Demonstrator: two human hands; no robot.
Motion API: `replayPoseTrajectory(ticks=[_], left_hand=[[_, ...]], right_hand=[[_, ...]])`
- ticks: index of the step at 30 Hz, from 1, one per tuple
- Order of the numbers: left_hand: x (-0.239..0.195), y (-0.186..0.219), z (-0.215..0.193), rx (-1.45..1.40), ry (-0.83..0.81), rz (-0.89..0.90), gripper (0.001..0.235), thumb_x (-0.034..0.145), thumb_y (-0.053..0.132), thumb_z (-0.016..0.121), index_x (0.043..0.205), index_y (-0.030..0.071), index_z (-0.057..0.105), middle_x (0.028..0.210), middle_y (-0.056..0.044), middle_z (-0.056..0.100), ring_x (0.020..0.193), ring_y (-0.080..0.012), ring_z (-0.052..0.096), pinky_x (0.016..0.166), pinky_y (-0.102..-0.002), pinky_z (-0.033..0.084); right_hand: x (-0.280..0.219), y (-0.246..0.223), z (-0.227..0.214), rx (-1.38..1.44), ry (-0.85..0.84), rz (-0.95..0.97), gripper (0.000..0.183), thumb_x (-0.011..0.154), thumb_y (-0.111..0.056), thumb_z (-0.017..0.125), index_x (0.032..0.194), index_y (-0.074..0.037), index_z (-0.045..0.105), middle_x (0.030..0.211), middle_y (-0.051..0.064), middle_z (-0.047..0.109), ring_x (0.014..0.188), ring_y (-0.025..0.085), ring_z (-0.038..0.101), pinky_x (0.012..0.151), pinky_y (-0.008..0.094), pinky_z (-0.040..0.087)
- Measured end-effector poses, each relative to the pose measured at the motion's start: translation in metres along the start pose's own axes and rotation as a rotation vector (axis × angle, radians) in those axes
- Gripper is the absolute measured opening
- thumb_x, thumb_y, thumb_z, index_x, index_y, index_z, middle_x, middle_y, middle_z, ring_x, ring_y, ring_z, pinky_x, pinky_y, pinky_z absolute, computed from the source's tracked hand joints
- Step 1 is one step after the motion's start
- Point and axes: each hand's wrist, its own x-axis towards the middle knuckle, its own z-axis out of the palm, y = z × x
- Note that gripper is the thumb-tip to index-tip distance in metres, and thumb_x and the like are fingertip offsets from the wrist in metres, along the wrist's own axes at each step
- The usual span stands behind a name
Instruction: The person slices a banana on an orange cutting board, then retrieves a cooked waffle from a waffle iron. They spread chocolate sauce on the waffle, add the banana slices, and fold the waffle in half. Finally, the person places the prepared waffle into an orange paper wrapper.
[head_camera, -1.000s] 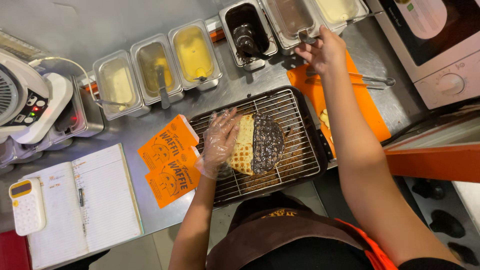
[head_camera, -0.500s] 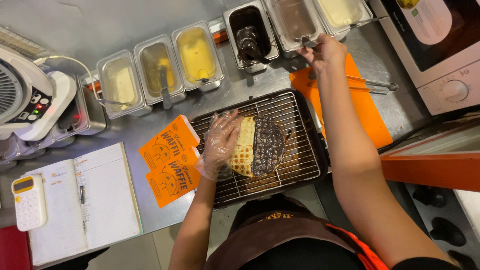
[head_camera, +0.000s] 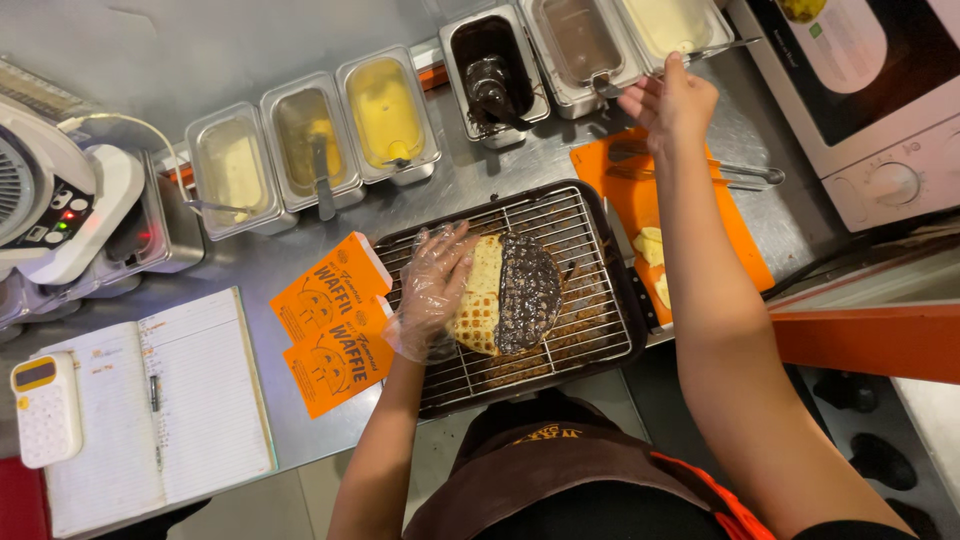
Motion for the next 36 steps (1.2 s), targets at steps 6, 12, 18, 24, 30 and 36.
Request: replayPoseTrajectory(ticks=[6,12,18,24,30,36], left_hand=[[0.002,0.001,-0.001,0.045,0.000,0.009,0.032,0.102,0.028,0.057,0.130,0.021,0.071,0.148,-0.002,0.061,0.141,-0.0266,0.052,0.127,-0.046,0.023],[0.000,0.005,0.000,0.055,0.013,0.022,0.032,0.102,0.028,0.057,0.131,0.021,0.070,0.147,0.000,0.060,0.140,-0.0257,0.053,0.126,-0.045,0.025],[-0.002,0.007,0.000,0.017,0.002,-0.023,0.032,0.102,0.027,0.057,0.131,0.021,0.070,0.148,0.001,0.060,0.142,-0.0241,0.050,0.127,-0.044,0.022],[-0.003,0.012,-0.002,-0.036,0.012,-0.070,0.030,0.101,0.025,0.060,0.128,0.023,0.071,0.146,0.001,0.062,0.143,-0.0236,0.049,0.127,-0.045,0.018],[-0.001,0.012,-0.002,-0.043,0.017,-0.024,0.030,0.100,0.023,0.060,0.128,0.023,0.071,0.145,0.001,0.062,0.142,-0.0221,0.052,0.129,-0.044,0.020],[-0.002,0.032,-0.010,-0.120,0.027,-0.108,0.029,0.103,0.022,0.055,0.126,0.018,0.072,0.144,-0.004,0.064,0.138,-0.0255,0.052,0.125,-0.045,0.021]], right_hand=[[0.039,0.021,-0.015,0.014,0.042,-0.082,0.016,0.095,-0.004,0.061,0.089,0.011,0.057,0.086,0.026,0.072,0.071,0.035,0.080,0.064,0.045,0.066],[0.036,0.020,-0.011,-0.102,0.102,-0.073,0.018,0.093,-0.007,0.067,0.085,0.007,0.059,0.082,0.023,0.075,0.070,0.032,0.080,0.062,0.041,0.066],[-0.010,-0.027,-0.013,-0.339,-0.109,-0.065,0.031,0.101,-0.020,0.063,0.087,0.007,0.063,0.080,0.020,0.076,0.070,0.029,0.080,0.062,0.037,0.067],[-0.183,-0.052,-0.073,-1.264,-0.209,-0.684,0.016,0.103,-0.014,0.071,0.096,0.001,0.071,0.078,0.018,0.068,0.067,0.027,0.066,0.063,0.040,0.052],[-0.306,-0.017,-0.117,-1.482,-0.333,-0.629,0.039,0.090,-0.012,0.073,0.129,-0.015,0.070,0.112,0.016,0.065,0.092,0.032,0.067,0.075,0.042,0.055],[-0.340,-0.013,-0.133,-1.473,-0.242,-0.725,0.043,0.092,-0.006,0.072,0.135,-0.012,0.064,0.118,0.014,0.062,0.094,0.029,0.066,0.076,0.041,0.055]])
